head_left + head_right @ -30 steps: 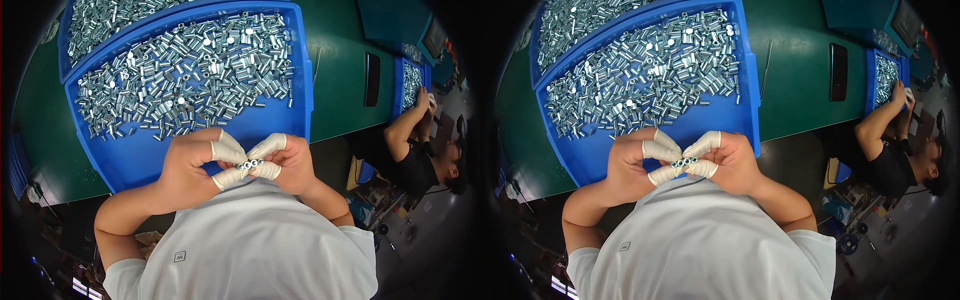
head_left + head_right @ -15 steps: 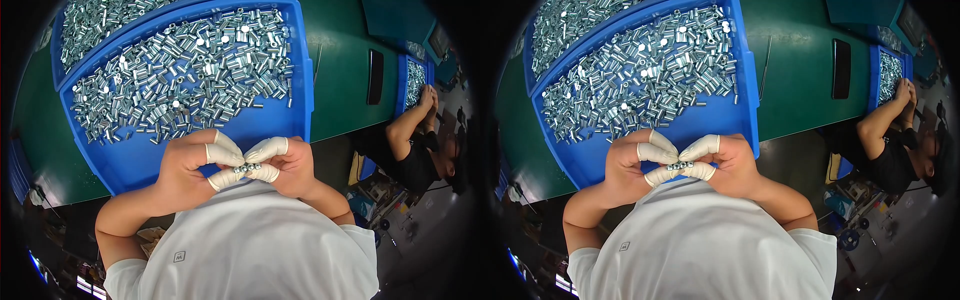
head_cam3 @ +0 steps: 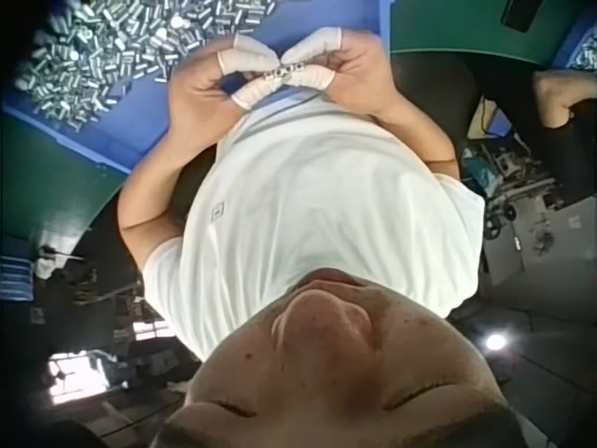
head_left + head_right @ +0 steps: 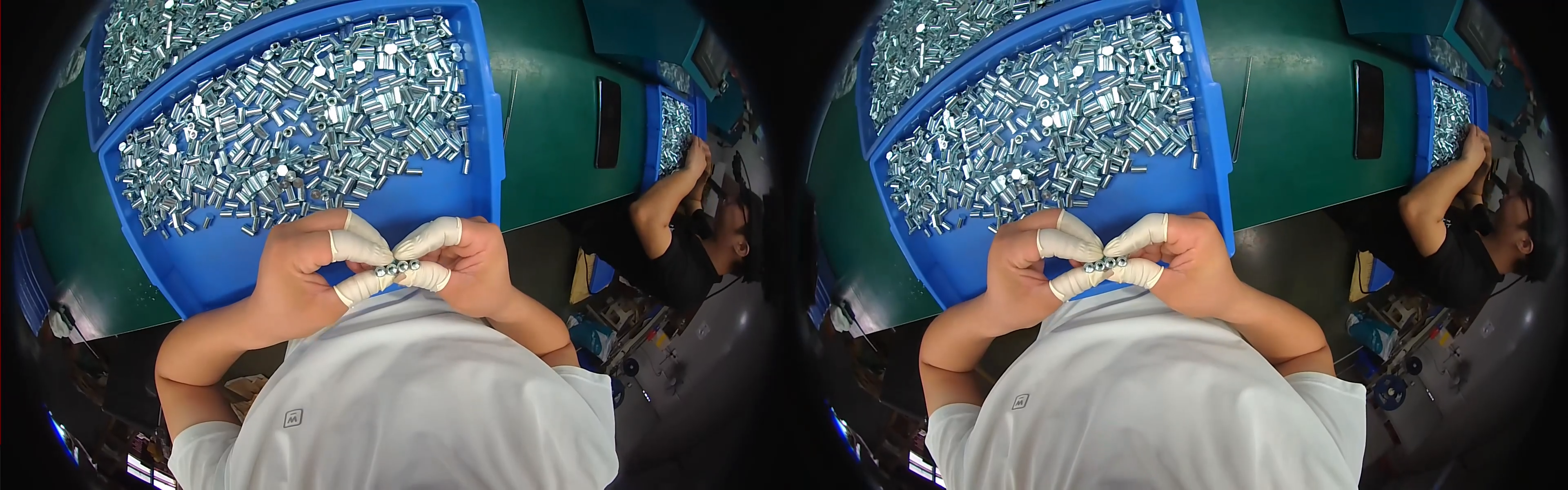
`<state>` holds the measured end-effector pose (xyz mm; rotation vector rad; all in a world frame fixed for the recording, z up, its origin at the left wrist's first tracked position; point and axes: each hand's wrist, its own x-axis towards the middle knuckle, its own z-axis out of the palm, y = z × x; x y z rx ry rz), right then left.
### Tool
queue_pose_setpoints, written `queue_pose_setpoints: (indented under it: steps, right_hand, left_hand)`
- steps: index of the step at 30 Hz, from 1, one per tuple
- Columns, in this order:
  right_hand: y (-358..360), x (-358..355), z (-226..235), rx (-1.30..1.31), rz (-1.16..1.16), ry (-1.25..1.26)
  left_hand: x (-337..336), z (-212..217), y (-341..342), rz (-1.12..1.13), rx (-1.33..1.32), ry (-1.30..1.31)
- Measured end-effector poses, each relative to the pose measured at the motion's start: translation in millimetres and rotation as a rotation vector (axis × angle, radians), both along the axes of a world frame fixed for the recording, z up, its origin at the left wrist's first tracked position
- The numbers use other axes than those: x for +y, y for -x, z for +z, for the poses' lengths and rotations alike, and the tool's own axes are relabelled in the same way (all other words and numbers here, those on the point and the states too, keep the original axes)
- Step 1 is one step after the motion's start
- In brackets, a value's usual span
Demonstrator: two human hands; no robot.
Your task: Inspecting and sorting small metal components from a bin on an assembly line workstation using a metal probe.
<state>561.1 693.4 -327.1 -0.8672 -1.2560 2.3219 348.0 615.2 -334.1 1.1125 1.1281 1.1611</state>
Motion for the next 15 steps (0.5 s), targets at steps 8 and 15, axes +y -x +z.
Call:
queue_pose_setpoints:
  steps: [8, 15]
  right_hand:
    - [-0.6, -1.0, -1.0, 0.040, 0.001, 0.034]
    - [1.5, -2.3, -2.0, -0.010, -0.045, 0.045]
  left_hand:
    - [1.0, 0.4, 0.0, 0.007, 0.083, -0.113]
    - [1.1, 5.5, 0.4, -0.008, 0.122, -0.062]
